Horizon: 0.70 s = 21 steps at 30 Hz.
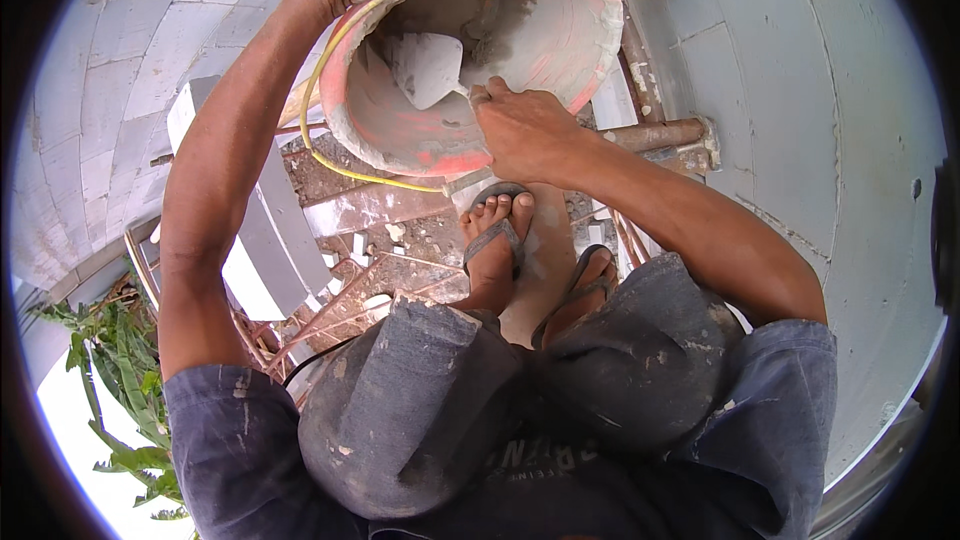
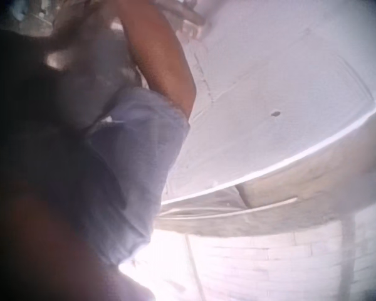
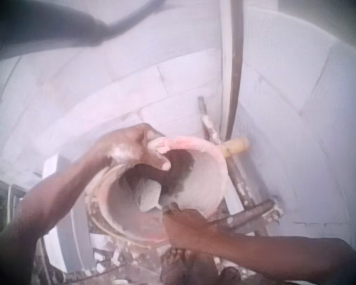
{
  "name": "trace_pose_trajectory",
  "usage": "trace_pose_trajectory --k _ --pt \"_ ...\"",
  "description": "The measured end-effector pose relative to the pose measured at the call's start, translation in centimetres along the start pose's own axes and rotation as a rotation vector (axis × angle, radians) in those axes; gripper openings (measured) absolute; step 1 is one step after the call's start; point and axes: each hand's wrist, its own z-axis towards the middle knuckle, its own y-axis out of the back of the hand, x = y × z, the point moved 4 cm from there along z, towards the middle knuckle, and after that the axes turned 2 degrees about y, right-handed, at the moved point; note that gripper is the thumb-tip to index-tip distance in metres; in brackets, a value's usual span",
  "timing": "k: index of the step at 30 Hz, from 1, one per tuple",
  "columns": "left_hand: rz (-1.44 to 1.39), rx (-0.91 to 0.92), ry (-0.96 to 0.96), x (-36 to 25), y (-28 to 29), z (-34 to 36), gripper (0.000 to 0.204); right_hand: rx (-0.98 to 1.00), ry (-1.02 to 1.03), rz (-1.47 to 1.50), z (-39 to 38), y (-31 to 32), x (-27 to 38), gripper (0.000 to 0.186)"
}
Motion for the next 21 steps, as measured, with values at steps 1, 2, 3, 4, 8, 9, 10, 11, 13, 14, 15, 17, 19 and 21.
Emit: trace_pose_trajectory --k 1,2,3,4,8,9,10,11,13,14,15,17,19,21 --pt "-0.004 0.004 -0.023 0.3 -0.1 0.0 0.031 0.081 -0.038 -0.01 -0.6 0.2 -1.1 0.033" --pt "-0.008 0.008 -0.053 0.1 -0.1 0.2 0.031 0.159 -0.08 -0.024 -1.2 1.3 -1.8 0.031" --pt "0.029 -0.013 -0.092 -0.2 -0.3 0.1 0.031 0.242 -0.112 -0.028 -1.3 2.1 -2.0 0.03" --pt "0.012 -0.038 -0.038 -0.5 0.0 0.2 0.031 0.154 -0.099 -0.004 -1.0 3.9 -1.8 0.034" --pt "-0.054 0.001 0.088 -1.2 -1.4 0.9 0.031 -0.03 -0.151 -0.011 0.0 5.1 -2.5 0.046" --pt "-0.018 0.002 0.055 -1.7 -1.3 0.9 0.03 -0.062 -0.162 -0.049 0.7 4.9 -2.8 0.047" --pt "0.018 0.003 0.02 -2.2 -1.1 0.8 0.03 -0.026 -0.188 -0.026 0.1 3.2 -3.4 0.043" --pt "0.057 -0.006 -0.023 -2.7 -1.1 1.2 0.03 0.009 -0.224 -0.017 -1.4 1.0 -5.1 0.04" --pt "0.134 -0.021 -0.075 -2.9 -1.4 1.8 0.031 0.035 -0.235 0.01 -3.1 0.0 -6.5 0.031" --pt "0.167 -0.014 -0.09 -2.4 -1.8 1.8 0.031 -0.002 -0.239 0.033 -2.9 1.2 -5.6 0.029" --pt "0.008 -0.012 -0.001 -1.8 -2.0 1.9 0.032 -0.035 -0.245 0.051 -2.6 3.5 -4.3 0.028" --pt "0.061 0.002 0.075 -3.4 -0.9 -0.8 0.032 -0.076 -0.202 0.129 -0.2 6.9 -0.8 0.033" --pt "0.167 0.0 0.043 -4.3 -1.3 -1.1 0.032 -0.019 -0.134 0.049 -0.1 3.3 -2.6 0.033" --pt "0.327 -0.085 -0.09 -4.3 -2.5 2.0 0.032 0.046 -0.128 -0.083 -2.1 -0.7 -7.7 0.032"
